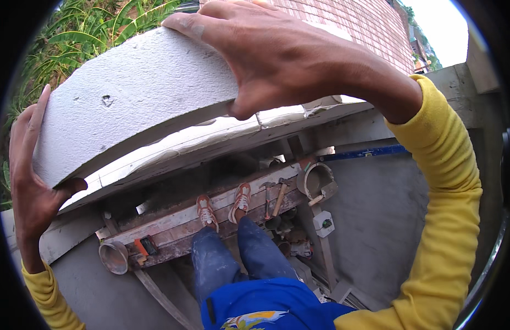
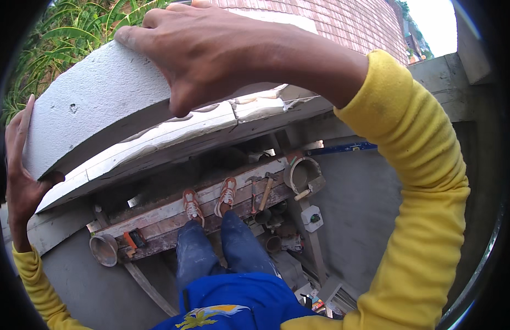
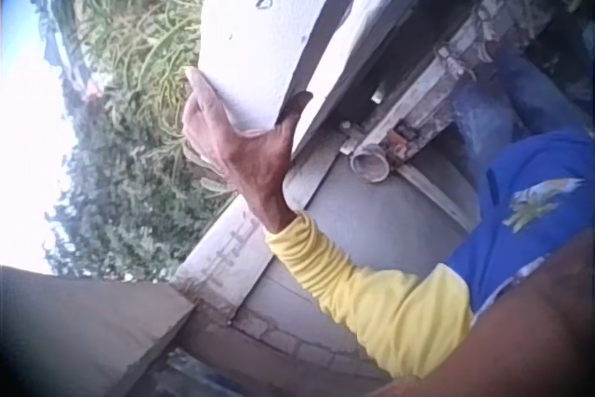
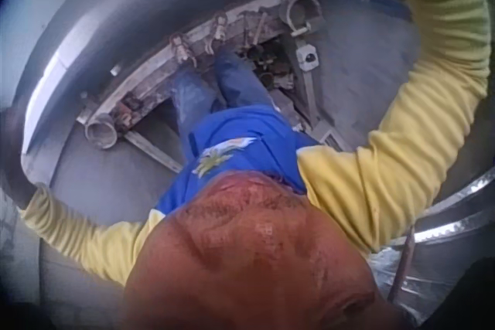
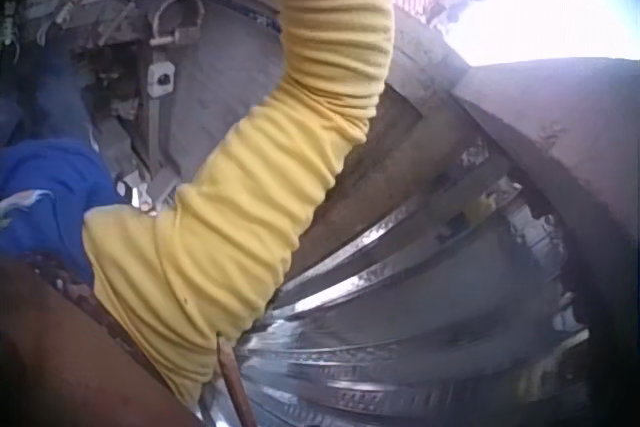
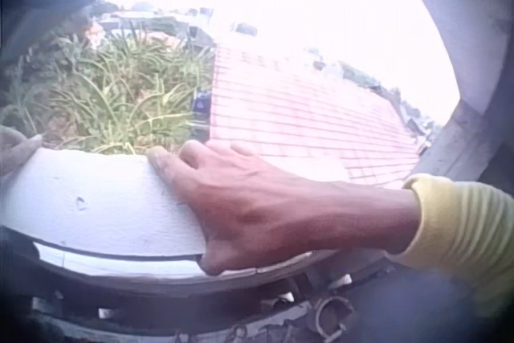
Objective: The person applies cement to a roof edge using a trowel, then places and secures white roof tiles with a hammer. The person repeatedly scoops cement, spreads it along the edge, positions tiles, and taps them into place.
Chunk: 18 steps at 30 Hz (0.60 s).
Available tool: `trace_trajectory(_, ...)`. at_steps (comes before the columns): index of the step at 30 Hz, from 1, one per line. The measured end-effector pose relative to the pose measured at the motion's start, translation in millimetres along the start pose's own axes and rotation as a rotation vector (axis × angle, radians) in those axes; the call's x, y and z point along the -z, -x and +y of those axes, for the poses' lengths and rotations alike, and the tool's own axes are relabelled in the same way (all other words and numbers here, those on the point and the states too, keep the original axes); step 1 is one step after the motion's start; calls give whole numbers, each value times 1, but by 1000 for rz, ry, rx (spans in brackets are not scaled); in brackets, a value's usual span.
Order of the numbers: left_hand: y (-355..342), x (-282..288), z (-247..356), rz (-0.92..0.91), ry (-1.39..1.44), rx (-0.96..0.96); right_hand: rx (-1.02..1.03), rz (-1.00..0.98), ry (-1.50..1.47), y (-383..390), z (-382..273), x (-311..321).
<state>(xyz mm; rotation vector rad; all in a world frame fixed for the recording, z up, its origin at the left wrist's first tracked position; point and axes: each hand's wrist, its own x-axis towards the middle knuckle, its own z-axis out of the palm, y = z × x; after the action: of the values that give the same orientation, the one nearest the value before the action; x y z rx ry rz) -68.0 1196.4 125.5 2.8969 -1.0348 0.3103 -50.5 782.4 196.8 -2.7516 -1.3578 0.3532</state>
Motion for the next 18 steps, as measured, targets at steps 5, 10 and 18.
trace_trajectory(5, -28, -61, 20, 14, -65, 43, 3, 315, 54, -13, 64, -97)
trace_trajectory(10, -51, -118, 48, -8, 142, 85, -86, 132, 18, 7, 92, -134)
trace_trajectory(18, -64, -169, 77, -79, 231, 63, -81, 204, -85, 37, 114, -193)
